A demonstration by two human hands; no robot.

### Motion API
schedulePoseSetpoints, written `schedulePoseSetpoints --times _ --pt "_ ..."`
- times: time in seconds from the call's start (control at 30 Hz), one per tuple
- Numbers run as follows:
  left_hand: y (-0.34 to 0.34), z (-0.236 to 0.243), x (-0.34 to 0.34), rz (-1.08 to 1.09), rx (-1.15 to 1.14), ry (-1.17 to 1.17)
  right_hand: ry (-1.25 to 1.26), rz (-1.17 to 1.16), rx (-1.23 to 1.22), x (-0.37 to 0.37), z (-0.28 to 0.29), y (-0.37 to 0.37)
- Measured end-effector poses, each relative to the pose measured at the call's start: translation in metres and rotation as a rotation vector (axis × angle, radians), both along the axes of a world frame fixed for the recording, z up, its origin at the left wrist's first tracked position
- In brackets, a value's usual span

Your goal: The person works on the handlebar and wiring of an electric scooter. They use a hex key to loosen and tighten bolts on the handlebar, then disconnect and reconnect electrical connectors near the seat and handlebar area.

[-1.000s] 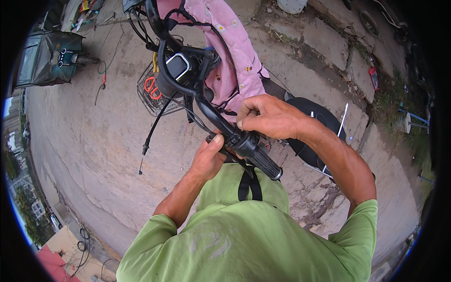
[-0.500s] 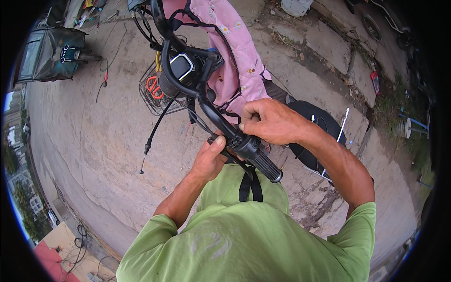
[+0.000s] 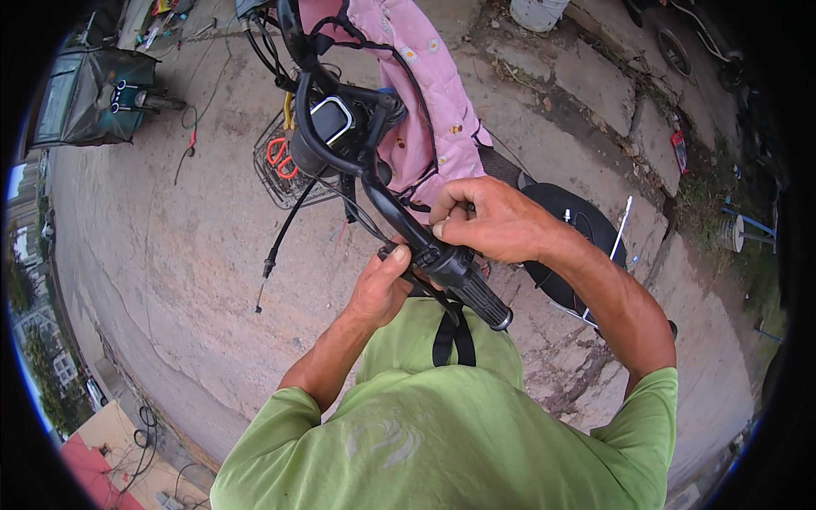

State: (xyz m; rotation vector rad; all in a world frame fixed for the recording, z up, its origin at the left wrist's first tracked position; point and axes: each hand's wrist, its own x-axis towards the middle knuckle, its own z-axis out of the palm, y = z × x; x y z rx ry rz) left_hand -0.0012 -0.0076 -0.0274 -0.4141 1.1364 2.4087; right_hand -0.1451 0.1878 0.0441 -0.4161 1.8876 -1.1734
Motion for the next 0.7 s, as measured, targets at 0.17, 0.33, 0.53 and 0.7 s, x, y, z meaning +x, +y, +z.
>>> schedulePoseSetpoints --times 0.17,0.33,0.53,0.7 --pt "-0.002 -0.004 0.001 -0.019 0.033 -0.016 0.097 0.025 0.042 0.002 0.002 -0.002" --pt "0.0 0.002 -0.001 -0.008 0.023 0.001 0.046 -0.006 -0.006 0.001 -0.003 -0.002" --pt "0.003 0.005 -0.003 0.014 0.019 -0.013 0.002 0.041 0.055 0.0 0.001 -0.001" --pt "0.003 0.003 -0.003 0.008 0.007 -0.006 0.06 0.024 0.012 0.001 -0.004 0.0"
